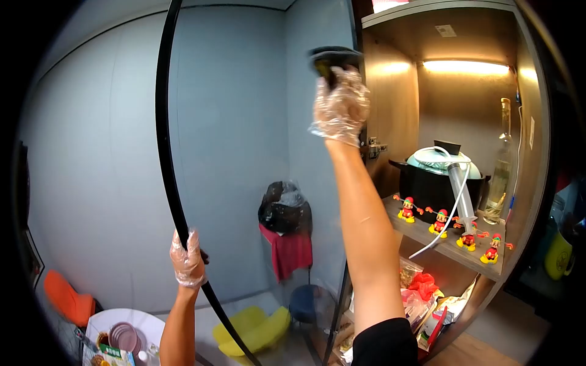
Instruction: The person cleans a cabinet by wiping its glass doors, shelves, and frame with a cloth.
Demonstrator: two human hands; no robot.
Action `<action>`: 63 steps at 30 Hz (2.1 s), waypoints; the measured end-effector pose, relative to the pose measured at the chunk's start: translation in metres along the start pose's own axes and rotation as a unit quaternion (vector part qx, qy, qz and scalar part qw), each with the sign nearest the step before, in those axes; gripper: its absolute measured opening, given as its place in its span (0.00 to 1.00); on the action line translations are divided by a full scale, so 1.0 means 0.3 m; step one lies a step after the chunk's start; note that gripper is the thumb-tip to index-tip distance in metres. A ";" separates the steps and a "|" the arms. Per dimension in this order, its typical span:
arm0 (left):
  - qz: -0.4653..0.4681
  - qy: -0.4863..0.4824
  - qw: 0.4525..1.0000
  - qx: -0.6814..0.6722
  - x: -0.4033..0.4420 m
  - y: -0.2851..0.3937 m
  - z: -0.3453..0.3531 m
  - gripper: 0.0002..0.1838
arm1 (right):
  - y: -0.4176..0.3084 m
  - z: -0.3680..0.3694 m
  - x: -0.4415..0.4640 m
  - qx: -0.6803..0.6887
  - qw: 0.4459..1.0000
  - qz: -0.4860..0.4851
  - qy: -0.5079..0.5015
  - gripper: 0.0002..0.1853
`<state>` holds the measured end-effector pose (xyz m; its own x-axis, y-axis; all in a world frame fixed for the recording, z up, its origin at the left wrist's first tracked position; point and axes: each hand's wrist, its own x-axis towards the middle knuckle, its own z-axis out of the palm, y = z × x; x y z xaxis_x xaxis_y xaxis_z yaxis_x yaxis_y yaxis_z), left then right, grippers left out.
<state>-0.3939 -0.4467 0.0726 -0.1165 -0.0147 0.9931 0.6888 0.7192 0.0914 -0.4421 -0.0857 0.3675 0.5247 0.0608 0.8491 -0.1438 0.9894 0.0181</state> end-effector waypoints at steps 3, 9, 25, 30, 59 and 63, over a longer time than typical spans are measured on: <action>-0.072 -0.018 0.996 -0.038 -0.023 -0.006 0.008 0.28 | -0.015 -0.001 -0.074 -0.079 0.991 0.088 -0.060 0.26; -0.259 -0.020 0.955 -0.144 0.014 0.045 -0.009 0.28 | -0.555 -0.158 -0.195 0.122 0.990 0.032 -0.060 0.15; -0.198 0.008 0.979 -0.034 -0.103 0.029 0.027 0.13 | -0.102 -0.335 -0.342 0.045 0.975 -0.126 -0.180 0.23; -0.170 0.005 0.985 -0.028 -0.163 0.011 0.029 0.17 | 0.030 -0.231 -0.315 0.030 0.995 0.003 -0.094 0.21; -0.194 0.050 0.976 -0.082 -0.160 0.032 0.032 0.16 | -0.455 -0.547 -0.783 0.207 0.962 0.107 -0.141 0.16; -0.462 0.087 0.698 -0.540 -0.158 0.052 0.030 0.20 | -0.567 -0.733 -0.936 0.344 0.877 -0.135 -0.309 0.19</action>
<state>-0.3840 -0.4286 0.0262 -0.8442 -0.2778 0.4585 0.5257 -0.5960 0.6069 -0.3805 -0.2422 0.0099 0.0933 -0.4556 0.8853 -0.6677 0.6309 0.3951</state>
